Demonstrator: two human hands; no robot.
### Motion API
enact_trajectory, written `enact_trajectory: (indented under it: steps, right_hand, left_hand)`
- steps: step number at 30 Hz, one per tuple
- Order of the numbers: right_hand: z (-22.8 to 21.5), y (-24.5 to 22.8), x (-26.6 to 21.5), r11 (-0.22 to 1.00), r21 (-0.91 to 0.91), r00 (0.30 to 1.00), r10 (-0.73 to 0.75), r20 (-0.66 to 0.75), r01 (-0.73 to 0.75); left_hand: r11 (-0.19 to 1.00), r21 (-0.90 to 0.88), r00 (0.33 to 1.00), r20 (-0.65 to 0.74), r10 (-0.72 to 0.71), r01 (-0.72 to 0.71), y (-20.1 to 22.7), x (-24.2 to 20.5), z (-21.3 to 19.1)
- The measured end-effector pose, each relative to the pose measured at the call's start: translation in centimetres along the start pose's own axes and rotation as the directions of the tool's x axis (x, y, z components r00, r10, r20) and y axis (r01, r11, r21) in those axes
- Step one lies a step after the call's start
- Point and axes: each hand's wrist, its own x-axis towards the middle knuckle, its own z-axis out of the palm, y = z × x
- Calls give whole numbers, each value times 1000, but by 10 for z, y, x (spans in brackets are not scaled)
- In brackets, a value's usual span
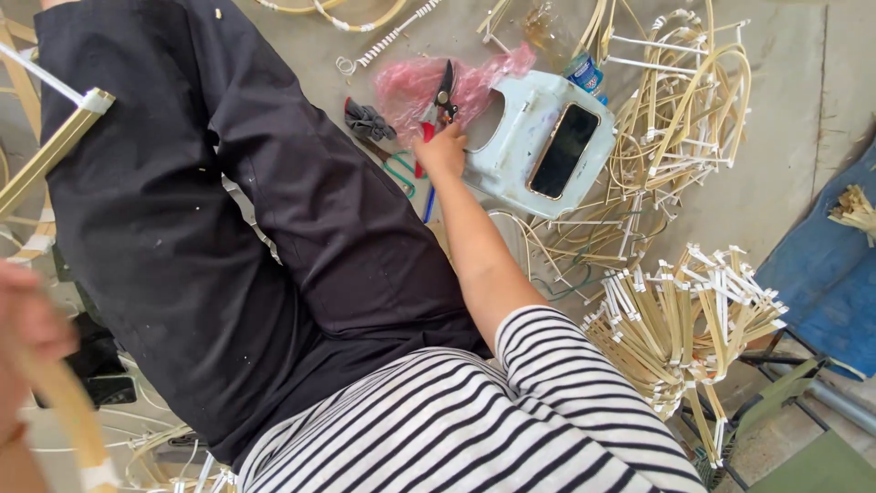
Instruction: Assembling circular bamboo or wood frames using white plastic spacers and snips.
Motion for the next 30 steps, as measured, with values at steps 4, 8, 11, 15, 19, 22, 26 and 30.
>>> enact_trajectory:
  steps: [4, 8, 11, 15, 19, 22, 26, 30]
  right_hand:
    - [21, 32, 41, 984, 169, 995, -46, -92, 61]
    - [30, 54, 76, 964, 203, 973, -131, -189, 169]
    - [-8, 51, 63, 779, 625, 998, -61, 10, 42]
    - [-94, 35, -22, -32, 913, 844, -396, 363, -407]
    - [-169, 27, -143, 263, 899, 561, -710, 427, -352]
    - [-207, 18, -224, 485, 858, 377, -836, 398, 168]
    - [-233, -10, -300, 408, 654, 111, -888, 446, 637]
    - [-234, -16, -320, 378, 565, 74, -870, 487, 733]
  left_hand:
    - [963, -213, 983, 116, -140, 163, 89, -6, 120]
    - [947, -111, 944, 173, -282, 303, 73, 0, 161]
    - [913, -352, 923, 380, -62, 207, 65, 0, 165]
    - [904, -413, 950, 311, 23, 113, 105, -22, 185]
    - [941, -318, 947, 322, -8, 116, 108, -34, 190]
    - [962, -271, 935, 345, 86, 12, 115, -45, 192]
    - [979, -183, 942, 304, 145, -91, 124, -61, 192]
    - [996, 18, 972, 218, 86, -92, 132, -70, 191]
